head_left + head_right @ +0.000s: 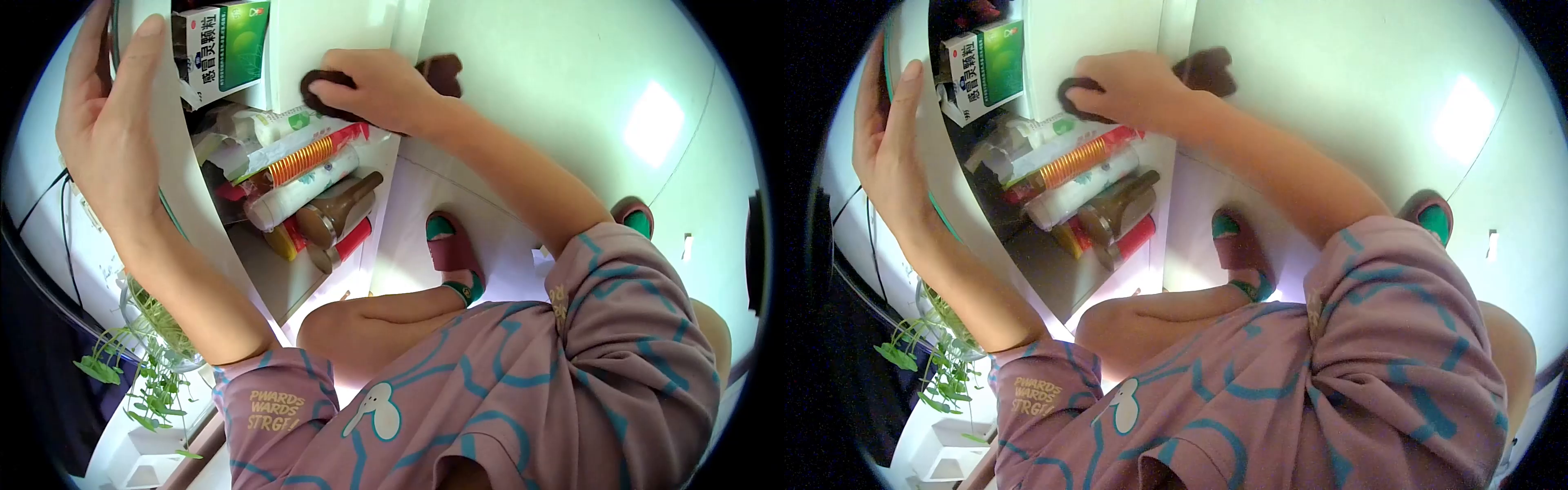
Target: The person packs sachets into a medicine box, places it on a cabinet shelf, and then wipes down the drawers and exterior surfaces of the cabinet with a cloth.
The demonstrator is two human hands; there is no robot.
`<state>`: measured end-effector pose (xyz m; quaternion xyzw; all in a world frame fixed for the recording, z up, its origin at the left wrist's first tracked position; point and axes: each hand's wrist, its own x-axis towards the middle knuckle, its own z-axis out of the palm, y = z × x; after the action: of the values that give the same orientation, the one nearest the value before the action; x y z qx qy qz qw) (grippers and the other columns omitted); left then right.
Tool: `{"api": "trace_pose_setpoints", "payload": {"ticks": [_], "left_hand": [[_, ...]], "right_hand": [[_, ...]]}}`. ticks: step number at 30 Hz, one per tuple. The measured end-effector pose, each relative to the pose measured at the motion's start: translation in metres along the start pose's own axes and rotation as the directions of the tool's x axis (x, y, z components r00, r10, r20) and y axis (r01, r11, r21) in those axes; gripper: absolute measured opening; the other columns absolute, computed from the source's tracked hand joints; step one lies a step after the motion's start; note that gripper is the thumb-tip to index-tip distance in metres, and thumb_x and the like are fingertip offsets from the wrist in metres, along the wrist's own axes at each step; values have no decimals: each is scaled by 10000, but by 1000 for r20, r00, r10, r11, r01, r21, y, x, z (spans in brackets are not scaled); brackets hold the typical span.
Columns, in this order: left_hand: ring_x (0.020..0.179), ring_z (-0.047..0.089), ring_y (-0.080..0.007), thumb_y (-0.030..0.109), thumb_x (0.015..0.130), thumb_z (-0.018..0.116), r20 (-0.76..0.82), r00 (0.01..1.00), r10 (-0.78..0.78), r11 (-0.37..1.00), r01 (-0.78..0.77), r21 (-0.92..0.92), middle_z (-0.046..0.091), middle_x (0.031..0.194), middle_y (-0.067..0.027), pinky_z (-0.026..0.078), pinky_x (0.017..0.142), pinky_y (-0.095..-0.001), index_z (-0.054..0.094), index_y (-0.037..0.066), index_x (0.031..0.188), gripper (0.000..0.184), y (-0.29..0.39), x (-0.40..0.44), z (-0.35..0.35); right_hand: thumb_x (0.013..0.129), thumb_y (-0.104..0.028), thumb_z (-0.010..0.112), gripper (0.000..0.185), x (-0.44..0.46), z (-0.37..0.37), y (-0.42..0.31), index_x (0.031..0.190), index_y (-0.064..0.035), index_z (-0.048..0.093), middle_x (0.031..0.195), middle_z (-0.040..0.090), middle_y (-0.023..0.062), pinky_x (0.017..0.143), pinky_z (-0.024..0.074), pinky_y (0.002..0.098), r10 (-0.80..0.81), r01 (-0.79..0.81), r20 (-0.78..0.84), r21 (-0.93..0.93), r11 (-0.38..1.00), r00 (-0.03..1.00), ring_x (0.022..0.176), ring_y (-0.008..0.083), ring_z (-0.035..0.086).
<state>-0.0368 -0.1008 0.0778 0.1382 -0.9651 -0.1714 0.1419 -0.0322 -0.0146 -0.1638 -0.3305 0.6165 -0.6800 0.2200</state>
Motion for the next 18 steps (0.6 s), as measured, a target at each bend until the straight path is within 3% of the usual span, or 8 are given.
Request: {"api": "trace_pose_setpoints", "payload": {"ticks": [2, 8, 9, 10, 13, 15, 18], "left_hand": [[1088, 640, -166, 145, 908, 730, -34, 999, -7, 998, 5, -56, 655, 1269, -153, 473, 960, -259, 545, -23, 1405, 556, -1, 1, 3], [1088, 641, -167, 148, 905, 732, -47, 999, -19, 999, 17, -44, 653, 1271, -156, 472, 958, -256, 545, -16, 1409, 561, 0, 2, -2], [1089, 640, -167, 149, 905, 732, -49, 998, -28, 999, 27, -35, 651, 1275, -156, 472, 958, -255, 544, -18, 1409, 563, 1, 2, -1], [1091, 639, -167, 149, 905, 733, -42, 998, -44, 999, 43, -27, 649, 1279, -156, 472, 958, -255, 542, -20, 1410, 565, 2, 1, 1], [1091, 639, -167, 155, 906, 733, -35, 999, -24, 999, 22, -44, 649, 1278, -155, 474, 954, -254, 541, -20, 1410, 567, 1, 1, 2], [1090, 639, -167, 161, 907, 734, -35, 999, -2, 998, -1, -62, 651, 1275, -153, 476, 951, -254, 541, -18, 1411, 568, -1, 0, 0], [1096, 637, -167, 165, 907, 736, -43, 999, -4, 1000, 3, -18, 653, 1273, -155, 472, 958, -254, 539, -16, 1413, 573, -3, 4, -3]], "right_hand": [[921, -416, 592, 361, -1, -3, 4, 962, -62, 648, 874, 677, 196, 772, 502, 500, -2, 2, 9, 64, 998, 1000, 850, 413, 644], [923, -418, 574, 378, 0, -14, 17, 953, -48, 645, 892, 678, 204, 780, 502, 496, 93, -93, -12, 19, 996, 996, 856, 415, 643], [920, -352, 627, 323, -2, -13, 3, 1006, -42, 646, 865, 669, 185, 761, 510, 412, 52, -52, 4, 74, 996, 999, 781, 344, 637], [919, -357, 624, 326, 2, -11, -7, 1010, -45, 651, 869, 674, 183, 764, 515, 409, 87, -88, 70, 12, 996, 994, 788, 344, 642], [920, -356, 622, 323, 2, -15, 4, 1023, -52, 659, 873, 677, 180, 770, 518, 402, 70, -74, 59, 63, 995, 996, 791, 346, 643], [921, -358, 621, 329, 0, -15, 19, 1029, -50, 664, 873, 677, 179, 776, 520, 401, 196, -192, -25, 115, 975, 980, 795, 354, 641], [922, -352, 624, 330, -3, -9, 17, 1024, -42, 664, 868, 674, 181, 773, 520, 399, 132, -130, -46, 57, 990, 990, 792, 348, 642]]}}
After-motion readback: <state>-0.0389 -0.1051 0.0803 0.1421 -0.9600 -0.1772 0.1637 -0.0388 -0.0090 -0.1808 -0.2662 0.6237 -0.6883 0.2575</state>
